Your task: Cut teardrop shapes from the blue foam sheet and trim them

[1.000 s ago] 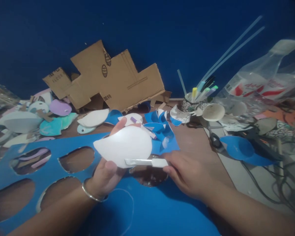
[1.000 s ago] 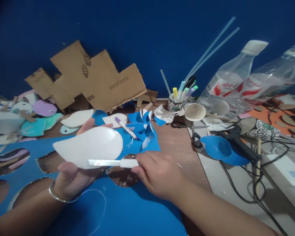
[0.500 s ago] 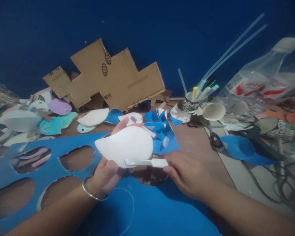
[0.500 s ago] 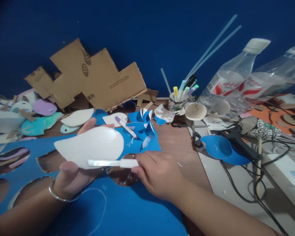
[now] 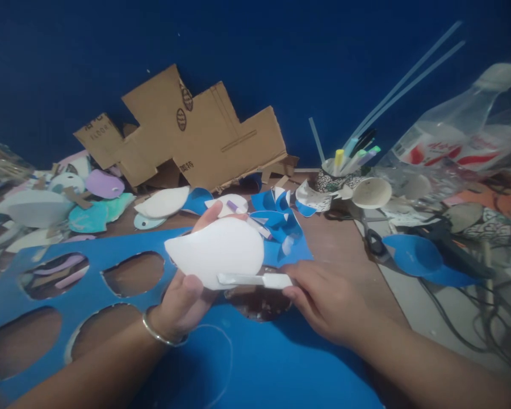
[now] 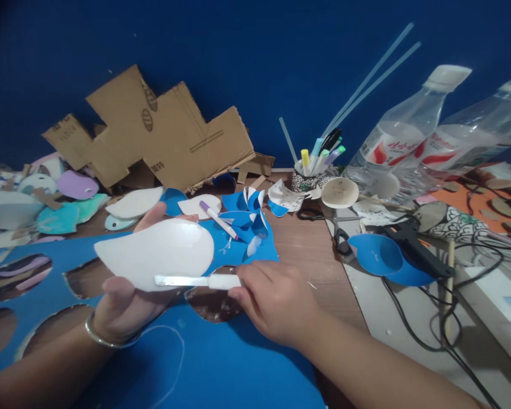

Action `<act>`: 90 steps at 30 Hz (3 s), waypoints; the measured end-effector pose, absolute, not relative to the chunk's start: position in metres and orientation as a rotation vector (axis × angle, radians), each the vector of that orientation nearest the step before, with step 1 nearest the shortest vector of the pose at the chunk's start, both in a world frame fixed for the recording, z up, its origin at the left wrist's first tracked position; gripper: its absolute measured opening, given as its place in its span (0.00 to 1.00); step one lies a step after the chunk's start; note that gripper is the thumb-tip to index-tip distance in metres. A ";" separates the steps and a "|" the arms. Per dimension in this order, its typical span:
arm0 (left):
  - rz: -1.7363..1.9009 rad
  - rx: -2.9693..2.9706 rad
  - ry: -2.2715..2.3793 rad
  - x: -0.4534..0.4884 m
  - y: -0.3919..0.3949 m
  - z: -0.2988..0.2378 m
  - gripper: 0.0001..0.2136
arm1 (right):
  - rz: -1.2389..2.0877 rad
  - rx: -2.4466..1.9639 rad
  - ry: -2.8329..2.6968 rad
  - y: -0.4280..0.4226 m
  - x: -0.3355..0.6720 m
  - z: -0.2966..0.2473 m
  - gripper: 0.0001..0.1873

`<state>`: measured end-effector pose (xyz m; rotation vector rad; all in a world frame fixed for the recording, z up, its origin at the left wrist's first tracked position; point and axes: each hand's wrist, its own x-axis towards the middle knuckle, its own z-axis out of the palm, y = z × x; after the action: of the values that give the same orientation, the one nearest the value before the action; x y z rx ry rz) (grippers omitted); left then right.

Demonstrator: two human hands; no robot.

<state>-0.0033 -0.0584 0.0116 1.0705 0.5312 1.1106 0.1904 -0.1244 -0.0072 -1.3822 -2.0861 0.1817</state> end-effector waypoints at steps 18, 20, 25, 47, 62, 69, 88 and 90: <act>1.097 1.078 0.512 -0.003 -0.059 0.013 0.31 | 0.208 -1.364 -2.098 -0.126 0.190 -0.007 0.20; 1.090 1.081 0.509 -0.003 -0.059 0.014 0.31 | 0.205 -1.360 -2.095 -0.126 0.190 -0.007 0.21; 1.068 1.084 0.504 -0.003 -0.060 0.015 0.31 | 0.169 -1.342 -2.090 -0.125 0.189 -0.008 0.20; 1.005 1.085 0.398 -0.008 -0.056 0.007 0.33 | 0.114 -1.332 -2.054 -0.125 0.189 -0.011 0.21; 0.979 1.163 0.364 -0.011 -0.054 0.005 0.33 | 0.103 -1.335 -2.051 -0.126 0.188 -0.012 0.22; 0.998 1.152 0.426 -0.010 -0.055 0.007 0.32 | 0.088 -1.352 -2.048 -0.127 0.189 -0.011 0.21; 0.948 1.161 0.407 -0.011 -0.057 0.009 0.33 | 0.037 -1.391 -2.036 -0.128 0.187 -0.009 0.22; 0.957 1.148 0.422 -0.011 -0.057 0.009 0.32 | 0.022 -1.385 -2.033 -0.128 0.187 -0.008 0.22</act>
<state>-0.0109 -0.0573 0.0095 1.1485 0.4219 0.9566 0.1872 -0.1278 -0.0084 -1.3849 -2.0334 0.0218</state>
